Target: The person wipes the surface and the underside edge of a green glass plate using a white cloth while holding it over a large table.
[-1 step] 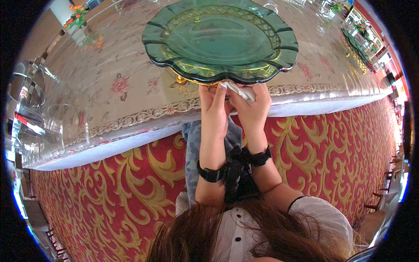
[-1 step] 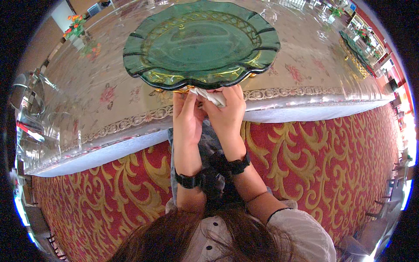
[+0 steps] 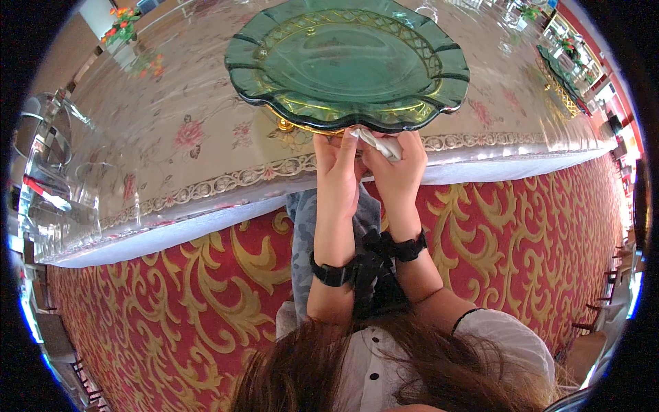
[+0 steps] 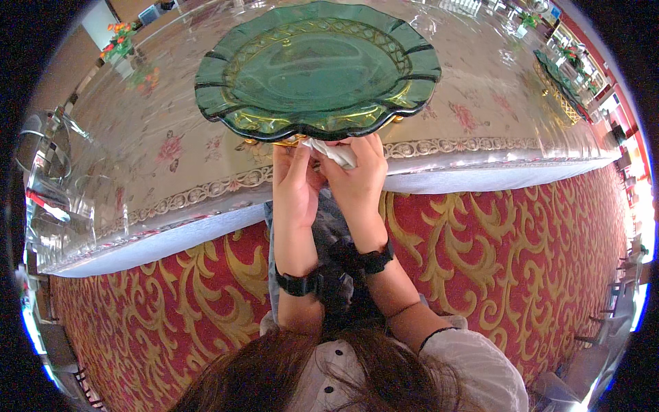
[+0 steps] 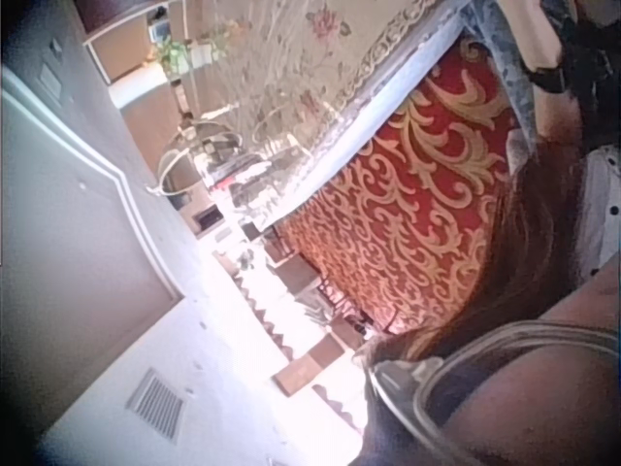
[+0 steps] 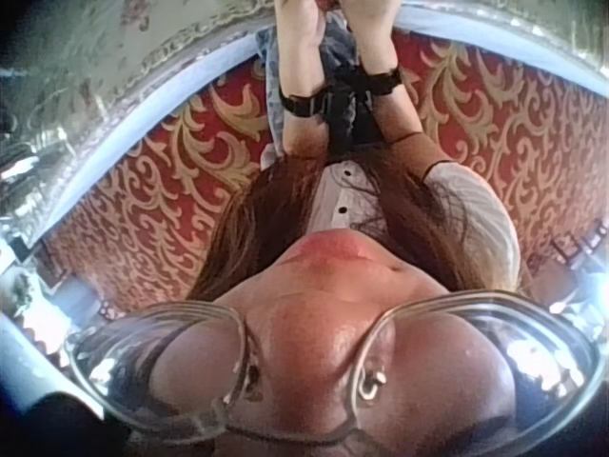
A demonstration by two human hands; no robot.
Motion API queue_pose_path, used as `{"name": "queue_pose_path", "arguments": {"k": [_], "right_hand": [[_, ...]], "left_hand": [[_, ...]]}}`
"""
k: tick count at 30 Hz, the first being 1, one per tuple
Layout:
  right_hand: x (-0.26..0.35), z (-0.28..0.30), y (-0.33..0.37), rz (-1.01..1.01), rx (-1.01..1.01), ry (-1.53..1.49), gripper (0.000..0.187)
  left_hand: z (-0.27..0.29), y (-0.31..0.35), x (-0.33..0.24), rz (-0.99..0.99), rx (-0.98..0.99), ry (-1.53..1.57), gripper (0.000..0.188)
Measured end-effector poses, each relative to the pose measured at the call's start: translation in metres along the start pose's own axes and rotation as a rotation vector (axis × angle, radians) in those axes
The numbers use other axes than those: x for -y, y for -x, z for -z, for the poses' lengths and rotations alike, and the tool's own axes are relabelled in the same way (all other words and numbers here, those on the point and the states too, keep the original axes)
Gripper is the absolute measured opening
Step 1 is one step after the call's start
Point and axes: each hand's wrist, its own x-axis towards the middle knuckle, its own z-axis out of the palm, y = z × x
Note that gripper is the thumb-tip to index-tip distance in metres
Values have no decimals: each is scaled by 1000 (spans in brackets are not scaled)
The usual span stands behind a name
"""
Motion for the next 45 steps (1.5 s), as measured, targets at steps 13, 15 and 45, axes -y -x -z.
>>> {"name": "queue_pose_path", "arguments": {"k": [13,15,45], "right_hand": [[-14,10,-4,-197,71,-253,26],[-11,4,-1,-320,29,-315,25],[-31,62,-21,-106,248,-375,29]], "left_hand": [[-4,1,-2,1,-7,-13,30],[-5,1,0,-24,-18,-17,29],[-35,10,30,100,53,190,25]]}}
